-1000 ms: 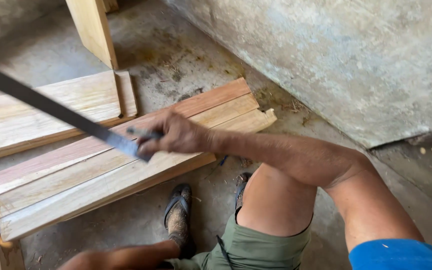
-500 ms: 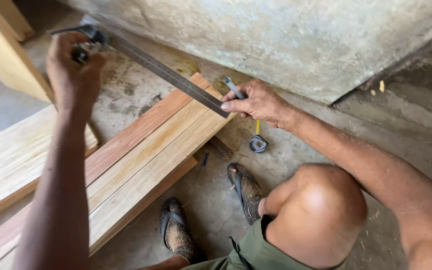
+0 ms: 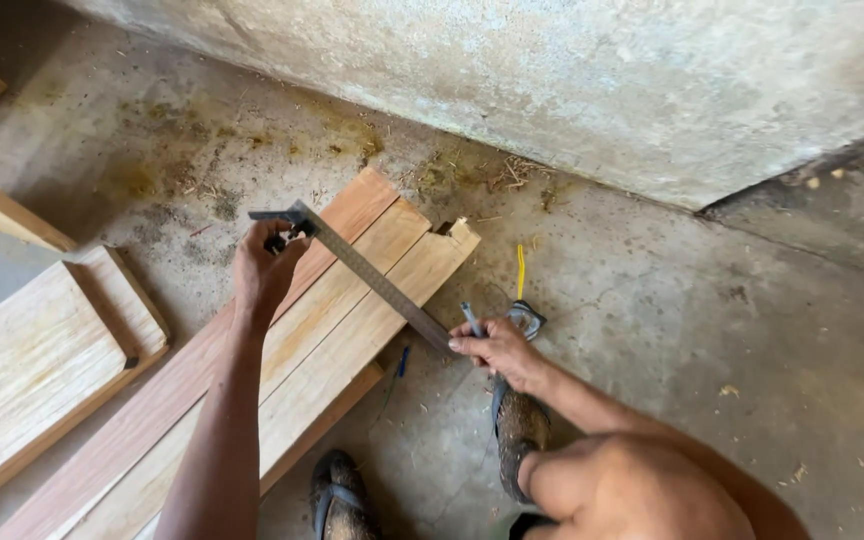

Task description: Marking measurement lines on wooden planks using a combination square and a pencil.

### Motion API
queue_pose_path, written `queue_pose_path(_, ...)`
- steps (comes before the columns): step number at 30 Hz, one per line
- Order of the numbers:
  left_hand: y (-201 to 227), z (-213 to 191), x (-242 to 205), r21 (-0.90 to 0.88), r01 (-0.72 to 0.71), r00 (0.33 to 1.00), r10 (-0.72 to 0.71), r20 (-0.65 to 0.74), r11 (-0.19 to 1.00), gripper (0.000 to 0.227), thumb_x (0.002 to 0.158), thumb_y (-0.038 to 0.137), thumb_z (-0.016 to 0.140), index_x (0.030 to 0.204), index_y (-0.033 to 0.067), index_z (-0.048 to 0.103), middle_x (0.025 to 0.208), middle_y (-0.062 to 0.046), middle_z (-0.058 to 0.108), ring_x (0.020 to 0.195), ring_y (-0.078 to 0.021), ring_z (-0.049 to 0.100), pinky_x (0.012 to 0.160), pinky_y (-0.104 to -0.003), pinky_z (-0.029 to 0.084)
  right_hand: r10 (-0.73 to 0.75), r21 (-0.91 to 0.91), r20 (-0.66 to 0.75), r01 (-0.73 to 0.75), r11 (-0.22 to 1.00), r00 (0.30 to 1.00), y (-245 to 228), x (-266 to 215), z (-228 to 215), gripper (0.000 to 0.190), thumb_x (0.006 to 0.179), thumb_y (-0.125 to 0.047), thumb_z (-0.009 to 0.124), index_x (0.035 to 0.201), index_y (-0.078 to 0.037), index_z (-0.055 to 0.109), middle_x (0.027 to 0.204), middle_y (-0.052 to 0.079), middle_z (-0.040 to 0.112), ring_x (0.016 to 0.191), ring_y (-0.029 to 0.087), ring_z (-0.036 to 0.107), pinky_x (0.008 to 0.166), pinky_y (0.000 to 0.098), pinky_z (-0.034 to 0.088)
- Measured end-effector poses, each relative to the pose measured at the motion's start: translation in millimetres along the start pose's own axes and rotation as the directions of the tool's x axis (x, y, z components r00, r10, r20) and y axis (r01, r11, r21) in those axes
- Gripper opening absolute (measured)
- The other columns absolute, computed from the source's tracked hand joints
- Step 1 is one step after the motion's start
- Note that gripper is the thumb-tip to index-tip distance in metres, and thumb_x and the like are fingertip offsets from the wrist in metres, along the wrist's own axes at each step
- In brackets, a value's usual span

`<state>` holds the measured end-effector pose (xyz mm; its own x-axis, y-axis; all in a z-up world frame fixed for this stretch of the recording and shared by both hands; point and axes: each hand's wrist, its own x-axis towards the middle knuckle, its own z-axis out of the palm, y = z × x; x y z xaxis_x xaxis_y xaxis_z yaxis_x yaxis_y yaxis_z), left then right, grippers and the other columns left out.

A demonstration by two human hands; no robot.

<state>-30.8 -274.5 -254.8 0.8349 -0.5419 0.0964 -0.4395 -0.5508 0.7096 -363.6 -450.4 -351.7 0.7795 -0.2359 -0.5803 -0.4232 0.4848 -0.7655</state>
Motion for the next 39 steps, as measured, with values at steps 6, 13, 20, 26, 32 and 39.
queue_pose_path(6,-48.5,45.4,46.1,-0.006,0.002,1.000,-0.002,0.023,1.000,0.031,0.084,0.019,0.082,0.110,0.0052,0.071,0.089,-0.007,0.066,0.077,-0.0147,0.058,0.070,-0.032,0.049,0.094,0.381,-0.070,-0.061,0.923,0.993,32.7,47.2,-2.8,0.021,0.087,-0.012,0.080,0.105,-0.004,0.072,0.077,0.001,0.067,0.055,0.007,0.056,0.041,0.0225,0.038)
queue_pose_path(13,-59.8,77.5,84.5,0.047,-0.161,0.985,0.158,0.064,0.986,0.034,0.093,0.016,0.080,0.126,0.0101,0.073,0.105,-0.013,0.064,0.092,-0.0217,0.063,0.082,-0.036,0.053,0.091,0.561,-0.170,0.021,0.828,0.981,24.5,69.5,-15.0,0.025,0.086,-0.011,0.080,0.107,-0.002,0.072,0.081,0.002,0.069,0.057,0.007,0.055,0.043,0.0226,0.038)
queue_pose_path(20,-67.0,97.2,86.9,0.202,-0.165,0.985,0.150,0.087,0.965,0.036,0.096,0.020,0.077,0.131,0.0149,0.071,0.104,-0.016,0.061,0.090,-0.0253,0.062,0.079,-0.040,0.055,0.040,0.526,-0.250,0.101,0.844,0.967,25.1,79.6,-22.3,0.023,0.087,-0.011,0.081,0.105,0.000,0.073,0.076,0.001,0.067,0.055,0.006,0.054,0.042,0.0229,0.037)
queue_pose_path(26,-34.4,103.4,70.3,0.488,-0.301,0.947,0.317,0.052,0.819,0.035,0.108,0.022,0.064,0.143,0.0164,0.062,0.110,-0.018,0.058,0.100,-0.0332,0.054,0.091,-0.050,0.048,-0.001,0.445,-0.232,0.107,0.889,0.973,10.7,89.4,-21.0,0.021,0.089,-0.014,0.079,0.105,0.000,0.075,0.069,-0.001,0.064,0.050,0.006,0.051,0.041,0.0225,0.036)
queue_pose_path(32,-42.3,109.2,72.7,0.516,-0.308,0.950,0.284,0.127,0.800,0.032,0.112,0.020,0.058,0.144,0.0134,0.055,0.114,-0.017,0.054,0.104,-0.0324,0.052,0.097,-0.054,0.043,0.017,0.403,-0.220,0.075,0.912,0.975,3.3,87.5,-19.9,0.024,0.090,-0.015,0.078,0.107,0.001,0.075,0.067,0.001,0.065,0.050,0.007,0.053,0.041,0.0237,0.039)
queue_pose_path(39,-36.4,113.7,75.0,0.456,-0.319,0.943,0.326,0.066,0.831,0.035,0.109,0.018,0.063,0.143,0.0129,0.055,0.118,-0.020,0.055,0.108,-0.0377,0.053,0.096,-0.052,0.044,0.015,0.444,-0.215,0.084,0.892,0.976,3.4,90.7,-21.6,0.025,0.090,-0.016,0.078,0.109,0.001,0.075,0.067,0.001,0.065,0.051,0.006,0.053,0.041,0.0222,0.038)
